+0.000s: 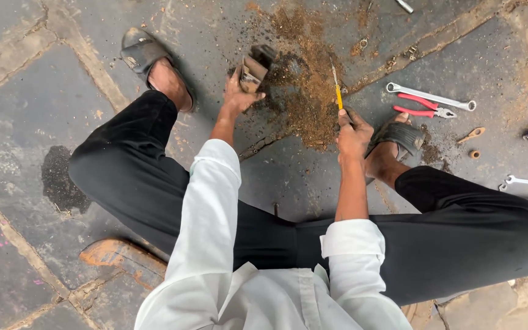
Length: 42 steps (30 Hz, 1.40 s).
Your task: The person is using a screwdriver to clean dirt and debris out of a motorcycle engine component.
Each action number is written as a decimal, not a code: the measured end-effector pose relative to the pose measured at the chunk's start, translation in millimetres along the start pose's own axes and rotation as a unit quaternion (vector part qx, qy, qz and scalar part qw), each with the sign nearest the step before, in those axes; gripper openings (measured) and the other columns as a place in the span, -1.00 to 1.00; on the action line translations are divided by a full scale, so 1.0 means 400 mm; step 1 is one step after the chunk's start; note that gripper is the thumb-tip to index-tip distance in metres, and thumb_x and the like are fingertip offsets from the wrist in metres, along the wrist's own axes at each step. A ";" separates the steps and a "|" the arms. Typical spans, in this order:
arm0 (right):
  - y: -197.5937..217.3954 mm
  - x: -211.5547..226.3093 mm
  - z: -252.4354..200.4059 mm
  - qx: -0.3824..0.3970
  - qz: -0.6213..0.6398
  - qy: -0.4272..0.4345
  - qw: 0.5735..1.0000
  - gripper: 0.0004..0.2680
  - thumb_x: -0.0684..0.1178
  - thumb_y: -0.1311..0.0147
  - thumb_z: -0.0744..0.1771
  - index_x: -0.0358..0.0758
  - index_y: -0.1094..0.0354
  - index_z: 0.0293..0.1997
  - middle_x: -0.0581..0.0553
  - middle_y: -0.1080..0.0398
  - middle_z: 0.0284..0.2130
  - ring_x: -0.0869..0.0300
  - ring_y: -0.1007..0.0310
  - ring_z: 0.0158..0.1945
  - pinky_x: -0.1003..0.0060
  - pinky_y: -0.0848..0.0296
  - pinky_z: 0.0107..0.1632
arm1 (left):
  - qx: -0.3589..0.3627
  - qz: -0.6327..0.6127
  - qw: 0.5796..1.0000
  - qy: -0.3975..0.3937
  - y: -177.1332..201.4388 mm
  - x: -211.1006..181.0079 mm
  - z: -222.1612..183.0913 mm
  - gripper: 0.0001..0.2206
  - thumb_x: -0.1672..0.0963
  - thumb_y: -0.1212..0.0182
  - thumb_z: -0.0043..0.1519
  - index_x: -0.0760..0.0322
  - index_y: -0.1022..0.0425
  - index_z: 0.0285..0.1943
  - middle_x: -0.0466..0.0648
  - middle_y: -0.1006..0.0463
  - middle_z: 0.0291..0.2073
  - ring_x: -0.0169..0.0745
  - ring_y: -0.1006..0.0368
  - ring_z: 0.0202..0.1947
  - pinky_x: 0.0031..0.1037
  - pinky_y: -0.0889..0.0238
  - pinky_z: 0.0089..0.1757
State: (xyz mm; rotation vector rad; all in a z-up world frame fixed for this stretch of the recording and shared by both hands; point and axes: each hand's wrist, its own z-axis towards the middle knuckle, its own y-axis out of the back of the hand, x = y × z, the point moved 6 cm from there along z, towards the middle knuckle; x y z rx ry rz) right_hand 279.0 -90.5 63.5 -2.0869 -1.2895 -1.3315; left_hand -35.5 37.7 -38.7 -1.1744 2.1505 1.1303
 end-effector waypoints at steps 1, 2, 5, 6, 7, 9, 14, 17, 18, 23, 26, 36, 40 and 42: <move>-0.015 0.009 0.002 0.003 0.001 0.013 1.000 -0.78 -0.06 -0.25 0.34 -0.26 -0.53 0.06 0.12 -0.33 -0.55 0.43 -0.10 -0.67 0.45 -0.12 -0.63 | 0.038 -0.215 0.975 -0.038 -0.038 0.056 0.078 0.04 0.14 -0.65 -0.23 0.13 -0.07 0.49 0.11 -0.41 0.33 0.05 -0.35 0.35 -0.22 -0.19 0.34; -0.023 0.022 -0.011 0.003 0.004 0.014 1.000 -0.78 -0.06 -0.25 0.34 -0.26 -0.53 0.06 0.12 -0.33 -0.55 0.43 -0.10 -0.67 0.45 -0.12 -0.63 | 0.037 -0.213 0.976 -0.041 -0.045 0.067 0.076 0.04 0.14 -0.65 -0.23 0.13 -0.07 0.49 0.11 -0.41 0.33 0.05 -0.35 0.35 -0.22 -0.19 0.34; -0.009 0.046 -0.026 -0.025 -0.032 -0.005 0.999 -0.78 -0.04 -0.23 0.34 -0.27 -0.55 0.05 0.09 -0.33 -0.55 0.39 -0.11 -0.68 0.43 -0.09 -0.64 | 0.105 -0.261 0.959 0.023 -0.129 0.085 0.091 0.09 0.20 -0.68 -0.22 0.23 0.05 0.49 0.08 -0.32 0.35 0.04 -0.18 0.41 -0.27 -0.06 0.37; -0.006 0.040 -0.026 -0.025 -0.032 -0.011 0.999 -0.77 -0.04 -0.23 0.33 -0.26 -0.54 0.06 0.09 -0.32 -0.56 0.39 -0.11 -0.68 0.43 -0.09 -0.64 | 0.129 -0.259 0.957 0.003 -0.152 0.079 0.098 0.08 0.18 -0.68 -0.23 0.21 0.01 0.50 0.07 -0.32 0.37 0.04 -0.18 0.42 -0.24 -0.04 0.37; -0.009 0.030 -0.029 -0.021 -0.032 -0.018 0.999 -0.76 -0.04 -0.24 0.33 -0.25 -0.52 0.07 0.08 -0.30 -0.57 0.38 -0.11 -0.68 0.43 -0.08 -0.64 | 0.149 -0.256 0.955 -0.017 -0.166 0.081 0.102 0.07 0.15 -0.68 -0.23 0.20 -0.04 0.51 0.06 -0.32 0.38 0.04 -0.18 0.43 -0.22 -0.02 0.38; -0.010 0.023 -0.029 -0.028 -0.050 -0.022 0.998 -0.76 -0.04 -0.24 0.33 -0.25 -0.52 0.09 0.10 -0.36 -0.54 0.40 -0.14 -0.65 0.44 -0.13 -0.62 | 0.150 -0.238 0.960 -0.012 -0.177 0.069 0.098 0.10 0.14 -0.71 -0.24 0.21 0.00 0.51 0.06 -0.29 0.39 0.04 -0.14 0.44 -0.23 0.02 0.38; -0.016 -0.011 -0.015 -0.022 -0.060 -0.029 0.998 -0.76 -0.05 -0.25 0.33 -0.25 -0.52 0.10 0.07 -0.36 -0.54 0.39 -0.13 -0.64 0.43 -0.13 -0.61 | 0.116 -0.107 0.987 -0.023 -0.154 0.014 0.092 0.17 0.09 -0.75 -0.27 0.15 0.02 0.56 0.03 -0.16 0.42 0.04 -0.05 0.45 -0.25 0.09 0.38; -0.016 -0.021 -0.017 -0.015 -0.060 -0.038 0.997 -0.76 -0.08 -0.25 0.34 -0.26 -0.52 0.10 0.04 -0.37 -0.53 0.37 -0.19 -0.60 0.44 -0.14 -0.59 | 0.101 -0.034 0.994 -0.035 -0.153 0.014 0.104 0.12 0.08 -0.71 -0.23 0.06 -0.02 0.56 -0.01 -0.24 0.42 -0.01 -0.12 0.45 -0.27 0.05 0.40; -0.015 -0.017 -0.022 -0.016 -0.086 -0.036 0.996 -0.76 -0.06 -0.25 0.33 -0.24 -0.52 0.10 0.04 -0.40 -0.50 0.37 -0.23 -0.56 0.42 -0.19 -0.56 | 0.087 0.029 0.994 -0.066 -0.139 -0.001 0.091 0.10 0.11 -0.72 -0.22 -0.05 -0.06 0.55 -0.02 -0.21 0.43 0.05 -0.06 0.45 -0.24 0.05 0.37; -0.003 -0.002 -0.014 -0.011 -0.208 0.020 0.978 -0.71 -0.04 -0.29 0.31 -0.23 -0.51 0.15 -0.07 -0.53 -0.37 0.30 -0.34 -0.42 0.35 -0.34 -0.36 | 0.055 -0.001 0.993 -0.102 -0.140 0.050 0.089 0.12 0.17 -0.70 -0.27 -0.20 -0.08 0.55 -0.13 -0.37 0.39 -0.08 -0.31 0.38 -0.33 -0.11 0.39; -0.017 0.016 -0.010 0.023 -0.248 0.086 0.965 -0.71 -0.04 -0.28 0.30 -0.26 -0.51 0.13 -0.21 -0.61 -0.20 0.21 -0.54 -0.20 0.30 -0.48 -0.11 | 0.021 -0.029 0.995 -0.088 -0.060 -0.037 0.007 0.22 0.21 -0.71 -0.31 -0.22 0.06 0.58 -0.07 -0.31 0.37 -0.01 -0.26 0.36 -0.27 -0.09 0.33; -0.099 0.187 -0.131 0.019 -0.431 0.226 0.873 -0.75 0.02 -0.24 0.34 -0.15 -0.53 0.10 -0.32 -0.54 -0.05 -0.13 -0.60 -0.04 0.08 -0.53 0.03 | 0.069 0.140 0.986 -0.064 -0.022 -0.149 -0.057 0.12 0.30 -0.57 -0.17 -0.36 0.04 0.53 -0.20 -0.24 0.43 -0.05 -0.14 0.42 -0.25 0.08 0.38; -0.142 0.171 -0.166 0.031 -0.489 0.183 0.853 -0.77 0.06 -0.18 0.33 0.01 -0.53 0.10 -0.24 -0.55 -0.08 -0.11 -0.62 -0.16 0.04 -0.54 -0.06 | 0.068 0.160 0.981 -0.083 -0.048 -0.119 -0.025 0.14 0.33 -0.53 -0.16 -0.40 0.07 0.54 -0.22 -0.22 0.46 -0.06 -0.12 0.45 -0.26 0.06 0.40; -0.142 0.151 -0.163 0.017 -0.491 0.209 0.846 -0.77 0.05 -0.18 0.34 0.00 -0.53 0.10 -0.25 -0.55 -0.08 -0.13 -0.61 -0.16 0.02 -0.54 -0.06 | 0.075 0.163 0.980 -0.084 -0.047 -0.117 -0.027 0.14 0.31 -0.56 -0.18 -0.41 0.07 0.54 -0.22 -0.20 0.47 -0.05 -0.09 0.46 -0.21 0.08 0.40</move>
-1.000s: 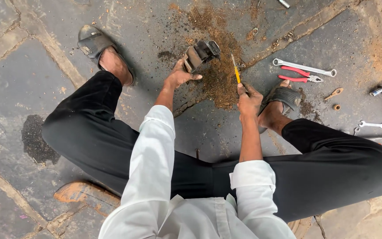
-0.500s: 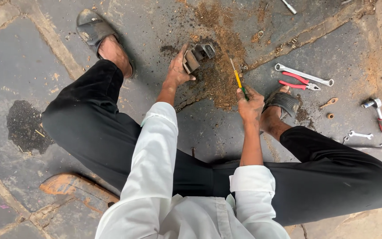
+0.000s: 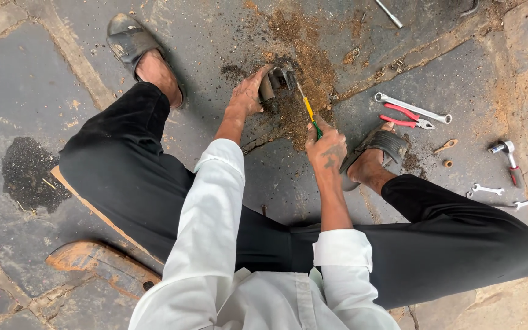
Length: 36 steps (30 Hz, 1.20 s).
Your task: The person is using a screwdriver to clean dirt and debris out of a motorcycle engine component.
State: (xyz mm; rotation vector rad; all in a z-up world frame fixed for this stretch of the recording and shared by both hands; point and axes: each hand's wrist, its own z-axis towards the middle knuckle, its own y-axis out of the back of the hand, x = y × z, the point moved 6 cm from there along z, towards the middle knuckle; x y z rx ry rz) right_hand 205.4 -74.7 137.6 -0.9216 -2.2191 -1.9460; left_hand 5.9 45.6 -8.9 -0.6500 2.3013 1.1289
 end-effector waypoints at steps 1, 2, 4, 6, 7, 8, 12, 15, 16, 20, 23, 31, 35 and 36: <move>-0.008 -0.001 -0.003 -0.022 -0.007 0.018 1.000 -0.77 0.04 -0.18 0.35 -0.02 -0.53 0.11 -0.26 -0.56 -0.09 -0.14 -0.60 -0.15 0.01 -0.54 -0.06 | 0.008 0.003 1.000 0.000 -0.001 0.004 -0.003 0.15 0.29 -0.59 -0.19 -0.42 0.06 0.53 -0.21 -0.18 0.48 -0.04 -0.07 0.47 -0.16 0.09 0.39; -0.011 -0.003 -0.004 -0.021 -0.008 0.019 1.000 -0.77 0.04 -0.18 0.35 -0.02 -0.53 0.11 -0.26 -0.56 -0.09 -0.14 -0.60 -0.15 0.01 -0.54 -0.06 | 0.007 0.002 1.000 0.001 0.012 -0.006 -0.014 0.15 0.29 -0.59 -0.19 -0.42 0.06 0.53 -0.21 -0.18 0.48 -0.04 -0.07 0.47 -0.16 0.09 0.39; -0.018 -0.001 -0.001 -0.018 0.005 0.035 0.999 -0.78 0.03 -0.18 0.34 0.00 -0.54 0.08 -0.22 -0.56 -0.08 -0.13 -0.60 -0.13 0.01 -0.53 -0.06 | 0.024 0.022 0.999 0.014 0.034 -0.023 -0.033 0.15 0.18 -0.72 -0.25 -0.42 0.06 0.48 -0.22 -0.14 0.46 0.07 0.05 0.47 -0.04 0.16 0.35; -0.023 0.004 -0.001 -0.019 -0.008 0.043 0.999 -0.78 0.03 -0.19 0.33 0.01 -0.55 0.08 -0.22 -0.56 -0.09 -0.13 -0.60 -0.14 -0.01 -0.53 -0.07 | 0.019 0.007 1.000 0.012 0.041 -0.022 -0.038 0.13 0.11 -0.74 -0.26 -0.41 0.04 0.46 -0.21 -0.16 0.45 0.07 0.01 0.46 -0.03 0.14 0.35; -0.024 0.004 -0.002 -0.020 -0.020 0.049 0.998 -0.78 0.02 -0.20 0.33 0.01 -0.55 0.07 -0.22 -0.57 -0.10 -0.13 -0.60 -0.15 -0.02 -0.53 -0.07 | 0.016 -0.008 1.000 0.009 0.041 -0.023 -0.041 0.11 0.04 -0.76 -0.27 -0.39 0.02 0.45 -0.20 -0.18 0.44 0.07 -0.03 0.45 -0.03 0.11 0.35; -0.022 0.010 -0.004 -0.019 -0.021 0.050 0.998 -0.78 0.02 -0.20 0.33 0.01 -0.55 0.07 -0.22 -0.57 -0.10 -0.13 -0.60 -0.15 -0.02 -0.53 -0.07 | 0.016 -0.009 1.000 0.009 0.024 -0.009 -0.026 0.11 0.04 -0.76 -0.27 -0.39 0.02 0.45 -0.20 -0.18 0.44 0.07 -0.03 0.45 -0.03 0.11 0.35; -0.042 0.010 -0.012 -0.036 -0.092 0.084 0.992 -0.79 -0.03 -0.18 0.33 0.02 -0.56 0.08 -0.20 -0.54 -0.20 -0.11 -0.59 -0.24 -0.02 -0.55 -0.15 | -0.012 -0.004 1.000 -0.008 -0.042 0.042 0.041 0.05 0.07 -0.66 -0.16 -0.33 0.03 0.51 -0.14 -0.29 0.42 0.03 -0.19 0.41 -0.16 -0.01 0.37; -0.071 0.012 -0.020 -0.048 -0.162 0.137 0.976 -0.77 -0.07 -0.14 0.34 0.03 -0.53 0.12 -0.16 -0.51 -0.24 -0.05 -0.60 -0.24 0.05 -0.58 -0.19 | -0.020 -0.008 1.000 -0.006 -0.052 0.035 0.038 0.04 0.13 -0.61 -0.12 -0.30 0.04 0.53 -0.11 -0.28 0.41 0.03 -0.20 0.39 -0.21 -0.01 0.36; -0.079 0.025 -0.023 -0.062 -0.209 0.175 0.960 -0.75 -0.08 -0.13 0.34 0.03 -0.51 0.15 -0.17 -0.49 -0.27 -0.04 -0.61 -0.22 0.08 -0.59 -0.21 | -0.025 -0.016 1.000 -0.002 -0.042 0.026 0.028 0.01 0.16 -0.58 -0.10 -0.32 0.00 0.52 -0.12 -0.27 0.42 0.01 -0.20 0.39 -0.22 -0.03 0.34; -0.036 0.080 -0.013 0.075 -0.204 0.050 0.975 -0.73 0.00 -0.04 0.41 -0.08 -0.37 0.27 -0.34 -0.49 -0.30 -0.17 -0.58 -0.34 0.00 -0.54 -0.36 | -0.036 -0.006 0.999 -0.010 -0.047 0.029 0.038 0.02 0.17 -0.60 -0.12 -0.21 0.05 0.50 -0.09 -0.26 0.39 0.05 -0.23 0.33 -0.17 -0.02 0.30; -0.066 0.003 0.008 0.139 -0.152 -0.050 0.977 -0.71 0.06 0.10 0.48 -0.12 -0.27 0.37 -0.36 -0.53 -0.34 -0.12 -0.62 -0.28 0.00 -0.56 -0.21 | -0.022 0.014 0.999 -0.023 -0.016 0.009 0.003 -0.08 0.18 -0.54 -0.04 -0.17 -0.04 0.50 -0.08 -0.40 0.34 0.11 -0.37 0.27 -0.21 -0.18 0.30; -0.024 -0.017 0.030 0.009 -0.122 0.113 0.986 -0.76 0.09 -0.08 0.37 -0.07 -0.53 0.10 -0.36 -0.54 -0.34 -0.26 -0.55 -0.23 -0.16 -0.48 -0.14 | -0.016 0.045 0.998 0.032 -0.008 0.023 -0.004 -0.11 0.16 -0.57 -0.03 -0.26 -0.08 0.46 0.02 -0.49 0.21 0.11 -0.38 0.24 -0.15 -0.20 0.25; 0.020 0.020 0.011 0.049 -0.091 0.077 0.992 -0.75 0.09 -0.07 0.39 -0.03 -0.48 0.18 -0.38 -0.53 -0.30 -0.28 -0.56 -0.22 -0.12 -0.50 -0.11 | -0.018 0.041 0.998 0.034 -0.023 0.038 0.012 -0.14 0.15 -0.55 0.00 -0.27 -0.10 0.47 -0.01 -0.53 0.21 0.12 -0.44 0.22 -0.19 -0.26 0.26; 0.030 0.022 -0.003 0.095 -0.125 0.040 0.987 -0.76 0.11 -0.06 0.39 -0.01 -0.51 0.14 -0.37 -0.54 -0.30 -0.26 -0.56 -0.20 -0.10 -0.51 -0.09 | -0.017 0.041 0.998 0.038 -0.023 0.042 0.012 -0.12 0.14 -0.55 0.00 -0.23 -0.07 0.49 0.03 -0.52 0.20 0.14 -0.43 0.21 -0.18 -0.26 0.24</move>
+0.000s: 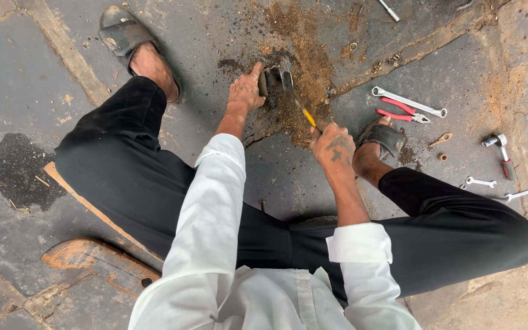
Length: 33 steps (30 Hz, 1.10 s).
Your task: The person is using a screwdriver to clean dirt and debris out of a motorcycle engine component.
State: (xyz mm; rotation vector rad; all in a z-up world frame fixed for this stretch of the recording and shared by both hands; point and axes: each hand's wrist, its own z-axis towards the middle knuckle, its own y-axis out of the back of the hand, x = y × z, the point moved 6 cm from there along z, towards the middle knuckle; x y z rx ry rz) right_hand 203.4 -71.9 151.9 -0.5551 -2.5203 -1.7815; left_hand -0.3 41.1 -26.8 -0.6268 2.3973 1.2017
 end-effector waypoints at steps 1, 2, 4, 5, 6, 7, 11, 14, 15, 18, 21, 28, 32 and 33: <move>0.013 0.000 -0.010 0.048 -0.029 -0.034 0.998 -0.78 0.12 -0.05 0.40 0.01 -0.53 0.11 -0.36 -0.54 -0.29 -0.25 -0.57 -0.18 -0.08 -0.52 -0.07 | -0.002 -0.001 1.000 0.001 0.006 -0.004 0.009 -0.10 0.14 -0.55 0.01 -0.19 -0.03 0.51 0.07 -0.52 0.18 0.17 -0.43 0.20 -0.17 -0.26 0.23; 0.016 0.007 -0.008 0.045 -0.030 -0.033 0.998 -0.78 0.12 -0.05 0.40 0.01 -0.53 0.11 -0.36 -0.54 -0.29 -0.25 -0.57 -0.18 -0.08 -0.52 -0.07 | -0.004 -0.002 1.000 -0.001 0.016 -0.004 0.011 -0.10 0.14 -0.55 0.01 -0.19 -0.03 0.51 0.07 -0.52 0.18 0.17 -0.43 0.20 -0.17 -0.26 0.23; 0.041 0.009 -0.016 -0.023 0.018 -0.029 0.999 -0.75 0.10 -0.07 0.36 0.01 -0.50 0.14 -0.38 -0.54 -0.26 -0.27 -0.55 -0.20 -0.10 -0.50 -0.10 | 0.002 -0.020 1.000 0.017 0.013 -0.006 0.010 -0.08 0.16 -0.56 -0.04 -0.29 -0.06 0.48 0.03 -0.51 0.16 0.14 -0.41 0.19 -0.15 -0.23 0.21; 0.035 0.012 -0.008 -0.024 0.018 -0.026 0.999 -0.75 0.10 -0.07 0.36 0.01 -0.50 0.14 -0.38 -0.54 -0.26 -0.27 -0.55 -0.20 -0.10 -0.50 -0.10 | 0.000 -0.020 1.000 0.018 0.019 -0.012 0.005 -0.08 0.16 -0.56 -0.04 -0.29 -0.06 0.48 0.03 -0.51 0.16 0.14 -0.41 0.19 -0.15 -0.23 0.21; 0.034 0.021 0.001 -0.044 0.018 -0.005 0.999 -0.75 0.09 -0.07 0.37 0.00 -0.49 0.15 -0.37 -0.54 -0.27 -0.27 -0.56 -0.21 -0.10 -0.50 -0.11 | 0.001 -0.010 1.000 0.013 0.023 -0.020 0.001 -0.09 0.16 -0.56 -0.03 -0.26 -0.07 0.48 0.02 -0.52 0.18 0.14 -0.42 0.20 -0.17 -0.25 0.22; 0.029 0.030 0.003 -0.062 0.018 0.015 0.998 -0.75 0.09 -0.07 0.37 -0.01 -0.49 0.16 -0.37 -0.55 -0.27 -0.26 -0.56 -0.23 -0.11 -0.50 -0.12 | 0.004 0.000 1.000 0.010 0.023 -0.021 -0.010 -0.11 0.15 -0.56 -0.03 -0.22 -0.08 0.49 0.01 -0.53 0.19 0.13 -0.43 0.21 -0.18 -0.26 0.23; -0.016 0.020 0.026 -0.054 0.004 0.021 0.998 -0.75 0.09 -0.07 0.37 0.01 -0.49 0.16 -0.36 -0.56 -0.31 -0.25 -0.56 -0.25 -0.11 -0.51 -0.13 | 0.000 0.003 1.000 0.007 0.008 -0.009 0.004 -0.10 0.15 -0.56 -0.03 -0.23 -0.08 0.49 0.00 -0.52 0.19 0.12 -0.43 0.20 -0.20 -0.24 0.24; -0.039 0.016 0.029 -0.070 -0.018 0.037 0.997 -0.77 0.10 -0.06 0.39 0.04 -0.50 0.15 -0.35 -0.55 -0.33 -0.22 -0.57 -0.28 -0.09 -0.52 -0.17 | -0.001 -0.006 1.000 0.010 0.013 -0.009 -0.002 -0.09 0.15 -0.54 -0.01 -0.20 -0.05 0.52 0.01 -0.54 0.17 0.08 -0.46 0.19 -0.22 -0.25 0.24; -0.050 0.012 0.030 -0.052 -0.027 0.034 0.998 -0.76 0.08 -0.04 0.40 0.04 -0.48 0.19 -0.34 -0.54 -0.37 -0.20 -0.57 -0.32 -0.10 -0.52 -0.20 | 0.002 -0.001 1.000 0.011 0.018 -0.013 -0.008 -0.09 0.14 -0.54 -0.01 -0.19 -0.04 0.51 0.01 -0.53 0.18 0.08 -0.46 0.18 -0.22 -0.26 0.22; -0.053 -0.001 0.016 -0.042 -0.062 0.042 0.996 -0.78 0.07 -0.01 0.43 0.00 -0.48 0.18 -0.31 -0.53 -0.40 -0.16 -0.58 -0.33 -0.08 -0.53 -0.23 | 0.004 0.034 0.999 -0.006 0.007 -0.026 -0.007 -0.11 0.14 -0.56 -0.03 -0.17 -0.07 0.49 0.00 -0.50 0.20 0.06 -0.47 0.15 -0.24 -0.30 0.19; -0.009 0.036 0.007 -0.019 -0.068 0.043 0.997 -0.78 0.08 -0.04 0.39 0.00 -0.51 0.11 -0.31 -0.52 -0.40 -0.16 -0.58 -0.31 -0.06 -0.53 -0.22 | 0.007 0.055 0.998 0.001 0.028 -0.029 -0.005 -0.11 0.14 -0.54 -0.01 -0.19 -0.07 0.51 0.00 -0.51 0.20 0.06 -0.49 0.13 -0.26 -0.33 0.17; -0.046 -0.006 0.023 0.008 -0.019 -0.006 1.000 -0.76 0.09 0.05 0.45 -0.09 -0.47 0.17 -0.38 -0.54 -0.31 -0.21 -0.59 -0.21 -0.08 -0.54 -0.12 | 0.025 0.063 0.997 0.020 -0.016 -0.002 0.016 -0.04 0.11 -0.51 0.04 -0.14 0.09 0.60 0.07 -0.54 0.16 0.09 -0.51 0.12 -0.25 -0.34 0.17; -0.062 -0.057 -0.007 0.131 -0.029 -0.098 0.986 -0.74 0.09 -0.10 0.34 -0.09 -0.50 0.11 -0.33 -0.57 -0.26 -0.11 -0.65 -0.21 -0.01 -0.56 -0.06 | 0.024 0.037 0.999 0.023 0.000 -0.014 0.028 -0.03 0.11 -0.54 0.00 -0.18 0.07 0.58 0.04 -0.53 0.17 0.11 -0.47 0.15 -0.20 -0.27 0.20; -0.026 -0.025 -0.014 0.065 -0.004 -0.076 0.995 -0.74 0.10 -0.08 0.35 -0.07 -0.49 0.13 -0.38 -0.55 -0.26 -0.20 -0.60 -0.20 -0.06 -0.53 -0.08 | 0.024 0.017 0.999 0.025 -0.002 -0.006 0.034 -0.01 0.11 -0.55 -0.01 -0.17 0.08 0.58 0.03 -0.55 0.14 0.09 -0.48 0.15 -0.22 -0.29 0.20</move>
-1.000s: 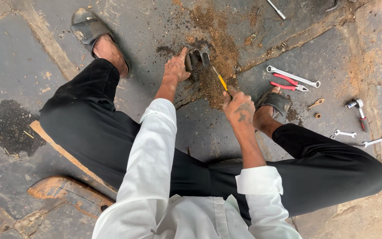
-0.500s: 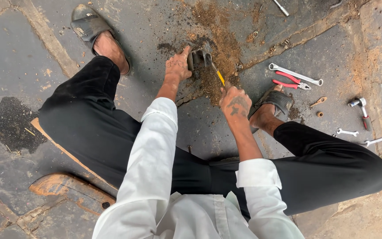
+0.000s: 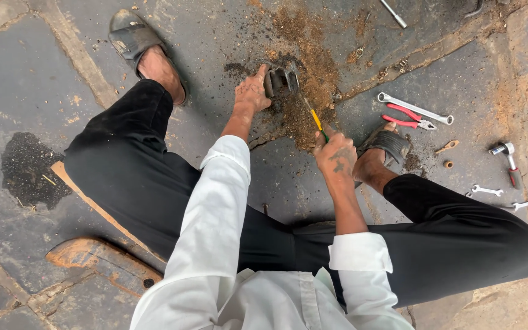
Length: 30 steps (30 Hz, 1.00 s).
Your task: The person is using a screwdriver to clean dirt and debris out of a motorcycle engine component.
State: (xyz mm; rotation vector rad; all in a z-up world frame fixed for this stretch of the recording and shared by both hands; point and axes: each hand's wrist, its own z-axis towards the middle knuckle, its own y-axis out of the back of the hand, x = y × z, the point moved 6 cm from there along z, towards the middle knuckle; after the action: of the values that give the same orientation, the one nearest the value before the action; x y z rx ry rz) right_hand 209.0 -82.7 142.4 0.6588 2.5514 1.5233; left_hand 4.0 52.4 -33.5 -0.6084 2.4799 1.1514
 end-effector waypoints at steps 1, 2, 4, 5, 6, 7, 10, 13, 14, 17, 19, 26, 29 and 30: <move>0.036 0.028 -0.018 -0.064 0.029 0.024 0.997 -0.74 0.10 -0.06 0.37 -0.06 -0.48 0.16 -0.42 -0.53 -0.26 -0.29 -0.56 -0.20 -0.11 -0.50 -0.10 | 0.001 -0.019 1.000 0.001 -0.002 0.007 0.006 0.00 0.11 -0.56 -0.02 -0.17 0.09 0.58 0.03 -0.57 0.12 0.07 -0.48 0.15 -0.23 -0.30 0.20; 0.023 0.027 -0.014 -0.062 0.029 0.025 0.997 -0.74 0.10 -0.06 0.37 -0.06 -0.48 0.16 -0.42 -0.53 -0.26 -0.29 -0.56 -0.20 -0.11 -0.50 -0.10 | 0.001 -0.019 1.000 0.004 0.010 0.000 -0.010 0.00 0.11 -0.56 -0.02 -0.17 0.09 0.58 0.03 -0.57 0.12 0.07 -0.48 0.15 -0.23 -0.30 0.20; 0.011 0.024 0.002 -0.083 0.072 0.025 0.994 -0.75 0.08 -0.09 0.38 -0.06 -0.50 0.15 -0.41 -0.53 -0.21 -0.26 -0.58 -0.19 -0.07 -0.53 -0.09 | -0.030 -0.060 0.998 0.009 0.052 -0.025 -0.035 0.02 0.07 -0.68 -0.14 -0.21 -0.01 0.49 -0.01 -0.51 0.16 0.08 -0.39 0.21 -0.16 -0.19 0.21; 0.010 0.023 0.006 -0.086 0.073 0.026 0.993 -0.75 0.08 -0.09 0.38 -0.06 -0.50 0.15 -0.41 -0.53 -0.21 -0.26 -0.58 -0.19 -0.07 -0.53 -0.09 | -0.032 -0.060 0.998 0.008 0.057 -0.024 -0.025 0.02 0.07 -0.68 -0.14 -0.21 -0.01 0.49 -0.01 -0.51 0.16 0.08 -0.39 0.21 -0.16 -0.19 0.21; 0.007 0.016 0.009 -0.086 0.082 0.019 0.993 -0.75 0.08 -0.10 0.37 -0.05 -0.50 0.14 -0.40 -0.55 -0.22 -0.24 -0.59 -0.19 -0.06 -0.53 -0.07 | -0.014 -0.070 0.997 0.023 0.052 -0.018 -0.017 -0.03 0.12 -0.59 -0.09 -0.19 -0.07 0.53 0.02 -0.55 0.17 0.08 -0.44 0.22 -0.24 -0.24 0.25; 0.004 0.009 0.013 -0.087 0.091 0.012 0.992 -0.75 0.08 -0.11 0.36 -0.04 -0.51 0.14 -0.39 -0.56 -0.24 -0.21 -0.60 -0.19 -0.06 -0.52 -0.06 | 0.005 -0.080 0.996 0.038 0.045 -0.011 -0.009 -0.07 0.17 -0.50 -0.05 -0.17 -0.12 0.58 0.05 -0.59 0.17 0.07 -0.50 0.23 -0.32 -0.28 0.30; 0.029 0.025 -0.005 -0.110 0.116 0.052 0.986 -0.75 0.08 -0.16 0.35 -0.08 -0.54 0.10 -0.39 -0.54 -0.16 -0.24 -0.57 -0.15 -0.06 -0.52 -0.07 | 0.027 -0.210 0.973 0.091 0.002 0.029 0.022 0.06 0.17 -0.54 -0.12 -0.06 0.04 0.62 0.12 -0.42 0.28 0.13 -0.36 0.30 -0.26 -0.27 0.26; 0.008 0.035 0.003 -0.059 0.140 0.025 0.988 -0.75 0.10 -0.10 0.38 -0.09 -0.51 0.12 -0.29 -0.55 -0.09 -0.16 -0.62 -0.16 -0.01 -0.54 -0.03 | 0.038 -0.147 0.985 0.083 -0.090 0.074 0.077 0.10 0.15 -0.66 -0.15 -0.04 0.04 0.59 0.17 -0.26 0.38 0.24 -0.16 0.40 -0.24 -0.08 0.33; -0.021 0.023 0.013 -0.056 0.142 0.025 0.988 -0.75 0.10 -0.10 0.38 -0.09 -0.51 0.12 -0.29 -0.55 -0.09 -0.16 -0.62 -0.16 -0.01 -0.54 -0.03 | 0.039 -0.146 0.985 0.085 -0.072 0.068 0.057 0.10 0.15 -0.66 -0.15 -0.04 0.04 0.59 0.17 -0.26 0.38 0.24 -0.16 0.40 -0.24 -0.08 0.33; -0.070 0.022 0.020 -0.084 0.202 0.097 0.971 -0.75 0.07 -0.17 0.34 -0.14 -0.53 0.08 -0.31 -0.55 -0.09 -0.16 -0.58 -0.06 0.01 -0.52 0.01 | 0.040 -0.183 0.976 0.108 -0.056 0.065 0.012 0.10 0.14 -0.66 -0.14 -0.08 0.04 0.59 0.18 -0.19 0.39 0.22 -0.13 0.40 -0.23 -0.04 0.33; -0.075 0.040 0.019 -0.065 0.183 0.078 0.978 -0.75 0.06 -0.15 0.34 -0.12 -0.53 0.09 -0.30 -0.55 -0.13 -0.14 -0.59 -0.11 0.01 -0.51 0.00 | 0.028 -0.198 0.975 0.096 -0.061 0.069 0.020 0.08 0.13 -0.65 -0.20 -0.16 -0.04 0.56 0.06 -0.32 0.35 0.11 -0.23 0.39 -0.27 -0.13 0.33; -0.059 0.086 0.034 0.017 0.111 0.018 0.994 -0.76 0.06 -0.07 0.38 -0.04 -0.50 0.15 -0.32 -0.57 -0.29 -0.14 -0.62 -0.21 -0.03 -0.52 -0.04 | 0.002 -0.166 0.981 0.097 -0.053 0.050 -0.013 0.03 0.15 -0.67 -0.18 -0.16 -0.10 0.53 0.06 -0.33 0.32 0.11 -0.24 0.35 -0.25 -0.11 0.32; -0.073 0.070 0.045 -0.026 0.130 0.038 0.990 -0.77 0.05 -0.05 0.39 -0.06 -0.50 0.15 -0.31 -0.57 -0.31 -0.10 -0.64 -0.28 -0.02 -0.55 -0.10 | 0.003 -0.222 0.965 0.138 -0.050 0.050 -0.016 0.04 0.20 -0.63 -0.20 -0.20 -0.13 0.53 0.05 -0.35 0.30 0.04 -0.33 0.30 -0.30 -0.19 0.31; -0.074 0.071 0.035 -0.032 0.120 0.051 0.991 -0.76 0.07 -0.07 0.38 -0.05 -0.51 0.13 -0.32 -0.57 -0.34 -0.14 -0.61 -0.29 -0.05 -0.53 -0.13 | 0.006 -0.223 0.966 0.132 -0.049 0.051 -0.015 0.02 0.19 -0.64 -0.20 -0.18 -0.16 0.52 0.04 -0.37 0.31 0.04 -0.35 0.31 -0.29 -0.23 0.30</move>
State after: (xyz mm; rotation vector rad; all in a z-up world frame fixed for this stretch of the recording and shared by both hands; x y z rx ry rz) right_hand 178.3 -71.6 113.9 0.9311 2.5594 1.7473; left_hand -4.2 31.5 -51.6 -1.3128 2.3681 0.9248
